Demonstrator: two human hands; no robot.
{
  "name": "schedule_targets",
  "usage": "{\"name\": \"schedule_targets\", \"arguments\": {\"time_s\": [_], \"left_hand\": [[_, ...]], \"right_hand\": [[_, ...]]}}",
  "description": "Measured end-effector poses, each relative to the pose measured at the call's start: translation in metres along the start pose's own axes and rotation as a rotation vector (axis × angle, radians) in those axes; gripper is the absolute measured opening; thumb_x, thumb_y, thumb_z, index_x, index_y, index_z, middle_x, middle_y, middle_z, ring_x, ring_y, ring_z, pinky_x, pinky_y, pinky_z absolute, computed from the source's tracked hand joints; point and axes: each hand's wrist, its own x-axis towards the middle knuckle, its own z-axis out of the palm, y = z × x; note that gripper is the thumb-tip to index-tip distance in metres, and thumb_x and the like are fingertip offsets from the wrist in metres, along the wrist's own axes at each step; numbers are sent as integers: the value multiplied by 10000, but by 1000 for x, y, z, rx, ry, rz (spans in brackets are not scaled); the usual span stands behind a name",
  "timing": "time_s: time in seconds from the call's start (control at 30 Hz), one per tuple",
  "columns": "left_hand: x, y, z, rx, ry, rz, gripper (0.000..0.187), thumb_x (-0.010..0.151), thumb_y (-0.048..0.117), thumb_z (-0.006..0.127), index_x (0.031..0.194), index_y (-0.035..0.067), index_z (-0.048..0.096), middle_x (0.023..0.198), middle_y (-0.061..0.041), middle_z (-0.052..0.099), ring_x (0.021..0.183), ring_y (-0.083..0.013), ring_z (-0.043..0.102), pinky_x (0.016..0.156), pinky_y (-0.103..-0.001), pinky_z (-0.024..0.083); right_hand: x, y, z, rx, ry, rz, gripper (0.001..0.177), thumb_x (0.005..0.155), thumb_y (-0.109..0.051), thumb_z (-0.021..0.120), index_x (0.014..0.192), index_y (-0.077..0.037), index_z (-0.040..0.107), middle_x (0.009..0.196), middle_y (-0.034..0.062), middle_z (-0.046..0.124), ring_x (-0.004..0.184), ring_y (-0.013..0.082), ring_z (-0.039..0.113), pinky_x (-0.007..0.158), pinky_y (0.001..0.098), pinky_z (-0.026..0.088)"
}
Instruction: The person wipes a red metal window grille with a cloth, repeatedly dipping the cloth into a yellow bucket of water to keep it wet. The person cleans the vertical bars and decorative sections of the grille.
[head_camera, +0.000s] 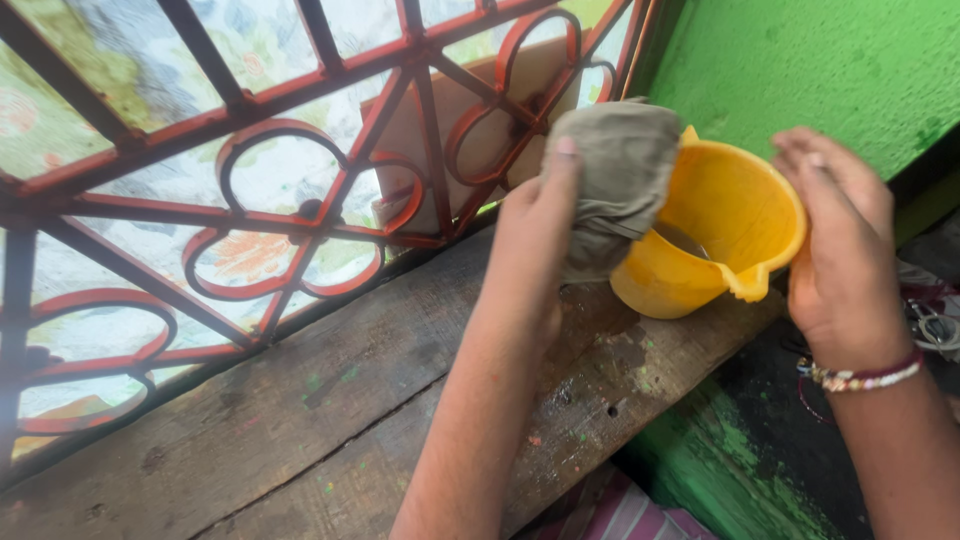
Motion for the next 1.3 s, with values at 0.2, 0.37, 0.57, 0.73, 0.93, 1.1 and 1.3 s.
{"name": "schedule_targets", "arguments": {"time_s": [0.2, 0.37, 0.57, 0.73, 0.93, 1.1, 1.3], "left_hand": [[-12, 36, -13, -61, 100, 42, 628, 969, 529, 515, 1300, 17, 664, 1300, -87, 711, 1229, -176, 630, 1065, -344, 432], [-18, 49, -11, -100, 143, 114, 598, 974, 488, 534, 1344, 27, 622, 1295, -102, 699, 1204, -187, 645, 1044, -362, 468], [-17, 46, -23, -324, -7, 123, 535, 1017, 396, 554, 1356, -16, 598, 1243, -136, 688, 1123, -231, 661, 971, -374, 529], [-20, 49, -29, -475, -99, 154, 511, 1039, 363, 578, 1382, -16, 580, 1257, -107, 672, 1149, -211, 645, 1010, -375, 520], [-15, 35, -19, -232, 78, 60, 664, 1007, 466, 573, 1468, 15, 414, 1558, -198, 311, 1449, -278, 259, 1198, -489, 265], [-4, 34, -3, 706, 548, 391, 591, 1056, 552, 463, 1265, 69, 732, 1695, -278, -242, 1536, -492, -284, 1195, -657, -66], [-30, 32, 7, 1339, 613, 513, 390, 1042, 439, 590, 1332, 199, 692, 1682, -317, -119, 1575, -521, -184, 1263, -724, -71]], "right_hand": [[-41, -59, 56, -6, -60, -256, 328, 1164, -111, 457, 1429, 64, 537, 1498, 224, 573, 1447, 305, 551, 1299, 446, 467], [-48, -79, 119, 426, -93, 120, 338, 1053, -95, 464, 1363, -1, 563, 1418, 120, 581, 1341, 198, 547, 1167, 453, 453], [-35, -67, 160, 367, -418, 81, 337, 1080, -131, 555, 1399, -22, 554, 1369, 67, 578, 1299, 134, 551, 1149, 327, 430], [-18, -53, 161, 492, -442, 199, 314, 1063, -150, 618, 1341, -9, 581, 1287, 66, 663, 1221, 149, 621, 1090, 332, 491], [-10, -41, 162, 751, -336, 354, 318, 1069, -143, 615, 1349, 6, 591, 1261, 102, 686, 1138, 199, 698, 1060, 362, 565], [-8, -56, 161, 712, -392, 445, 379, 1050, -260, 513, 1352, -36, 559, 1270, 136, 681, 1125, 255, 724, 1019, 386, 607], [-31, -10, 170, 303, -112, 27, 356, 1158, -234, 532, 1388, 37, 545, 1264, 140, 637, 1097, 199, 614, 935, 342, 537]]}}
